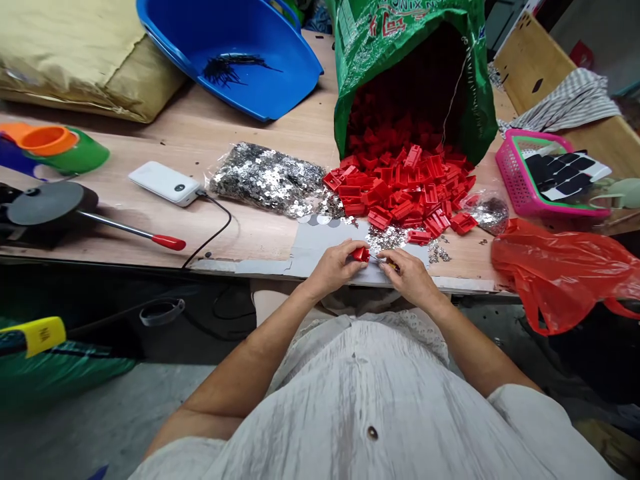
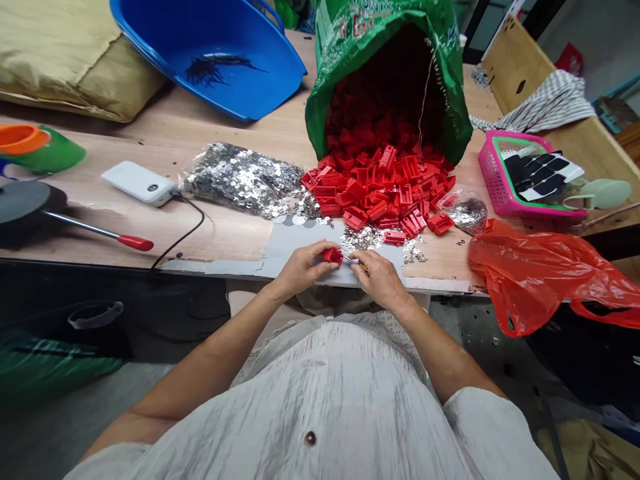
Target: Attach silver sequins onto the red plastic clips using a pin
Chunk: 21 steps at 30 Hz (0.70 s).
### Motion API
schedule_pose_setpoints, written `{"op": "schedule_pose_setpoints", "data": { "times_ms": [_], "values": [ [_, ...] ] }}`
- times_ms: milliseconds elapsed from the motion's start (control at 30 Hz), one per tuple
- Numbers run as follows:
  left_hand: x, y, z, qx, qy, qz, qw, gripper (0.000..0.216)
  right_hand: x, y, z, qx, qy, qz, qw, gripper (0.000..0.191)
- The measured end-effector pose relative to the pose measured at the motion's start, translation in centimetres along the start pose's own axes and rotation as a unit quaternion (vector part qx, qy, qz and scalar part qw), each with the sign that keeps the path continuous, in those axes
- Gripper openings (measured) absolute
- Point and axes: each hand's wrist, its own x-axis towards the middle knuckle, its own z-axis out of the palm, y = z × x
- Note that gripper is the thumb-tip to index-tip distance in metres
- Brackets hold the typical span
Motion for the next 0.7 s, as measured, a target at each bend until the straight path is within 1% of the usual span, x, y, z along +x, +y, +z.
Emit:
{"op": "schedule_pose_setpoints", "data": {
  "times_ms": [100, 167, 333, 467, 567, 700],
  "values": [
    [0.52, -0.27, -0.11, 0.003, -0.024, 0.003, 1.0, 0.032, 0.15, 0.0, -0.13, 0.004, -0.008, -0.004, 1.0, 0.018],
    [0.73, -0.34, -0.12, -0.008, -0.026, 0.008, 1.0, 0.031, 0.23, 0.04, -0.29, 0.008, -0.013, -0.009, 1.0, 0.018],
    [0.89, -0.4, 0.06, -0.055, -0.008, 0.016, 0.998, 0.032, 0.29, 0.2, -0.49, 0.019, -0.019, -0.02, 0.999, 0.021],
    [0.87, -0.55, 0.19, -0.077, 0.003, -0.002, 0.997, 0.033, 0.37, 0.39, -0.32, 0.014, -0.028, -0.018, 0.999, 0.021],
    [0.78, -0.53, 0.12, -0.082, 0.003, -0.02, 0.996, 0.034, 0.4, 0.55, -0.09, 0.013, -0.03, -0.021, 0.999, 0.022],
    [0.65, -0.36, -0.09, -0.073, -0.004, -0.026, 0.997, 0.033, 0.24, 0.51, 0.16, 0.002, -0.026, -0.018, 1.0, 0.021]
  ]
}}
